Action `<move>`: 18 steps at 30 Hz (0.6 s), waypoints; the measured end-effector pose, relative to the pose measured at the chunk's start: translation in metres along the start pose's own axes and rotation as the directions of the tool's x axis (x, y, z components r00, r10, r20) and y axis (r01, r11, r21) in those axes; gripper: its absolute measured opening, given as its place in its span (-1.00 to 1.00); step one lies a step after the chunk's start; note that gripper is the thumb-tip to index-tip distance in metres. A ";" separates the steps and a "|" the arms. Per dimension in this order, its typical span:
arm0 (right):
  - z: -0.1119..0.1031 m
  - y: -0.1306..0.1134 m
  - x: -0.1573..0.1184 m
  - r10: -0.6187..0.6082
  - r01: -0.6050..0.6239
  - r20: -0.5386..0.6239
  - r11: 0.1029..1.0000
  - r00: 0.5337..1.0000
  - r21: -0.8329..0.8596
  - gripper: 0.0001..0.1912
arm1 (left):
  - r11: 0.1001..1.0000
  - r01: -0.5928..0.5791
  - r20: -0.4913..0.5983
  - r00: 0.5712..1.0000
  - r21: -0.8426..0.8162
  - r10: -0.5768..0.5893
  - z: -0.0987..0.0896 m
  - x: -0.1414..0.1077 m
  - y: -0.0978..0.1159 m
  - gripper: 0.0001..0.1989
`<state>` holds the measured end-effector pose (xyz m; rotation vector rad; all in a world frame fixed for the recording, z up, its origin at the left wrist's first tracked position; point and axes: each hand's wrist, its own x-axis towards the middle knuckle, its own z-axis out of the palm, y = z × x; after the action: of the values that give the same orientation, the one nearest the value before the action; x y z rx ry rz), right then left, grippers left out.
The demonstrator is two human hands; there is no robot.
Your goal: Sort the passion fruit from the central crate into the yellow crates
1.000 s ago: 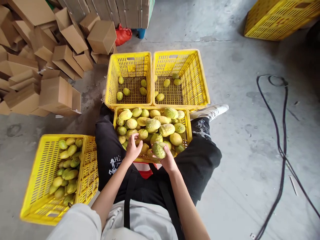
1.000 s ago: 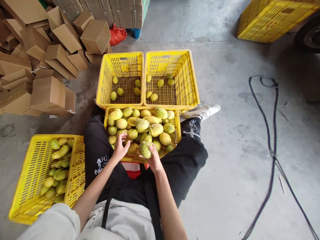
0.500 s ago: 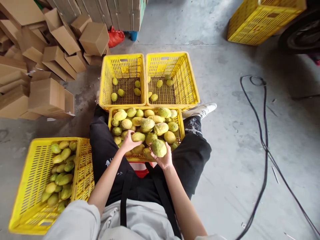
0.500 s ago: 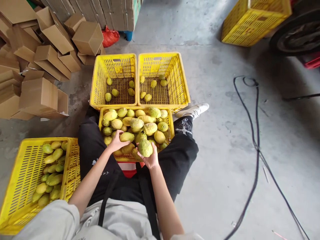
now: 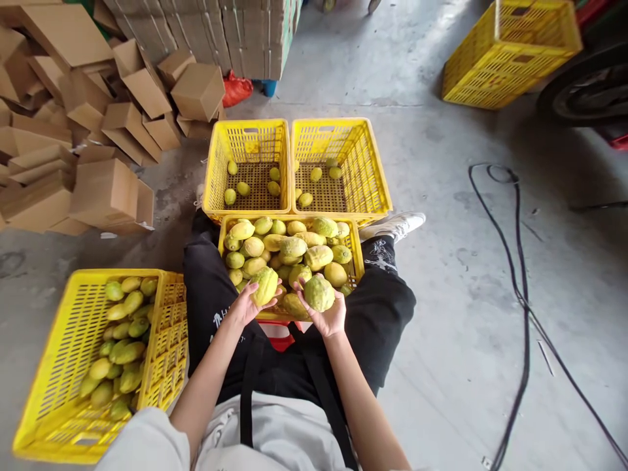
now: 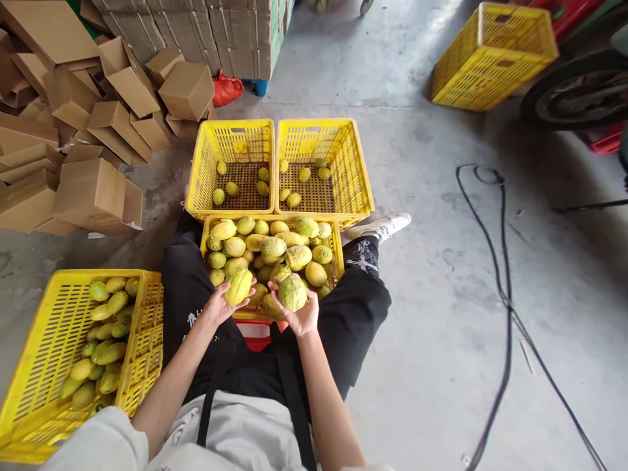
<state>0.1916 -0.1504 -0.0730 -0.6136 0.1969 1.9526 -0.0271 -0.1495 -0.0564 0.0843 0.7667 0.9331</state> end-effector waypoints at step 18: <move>-0.017 0.009 0.013 -0.077 0.051 -0.135 0.982 0.988 -0.184 -0.66 | 0.949 -0.165 -0.253 0.963 -0.270 0.096 -0.002 0.014 0.005 -0.65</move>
<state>0.1849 -0.1502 -0.0950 -0.8686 0.0874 1.8779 -0.0271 -0.1363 -0.0634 -0.2401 0.8433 1.1887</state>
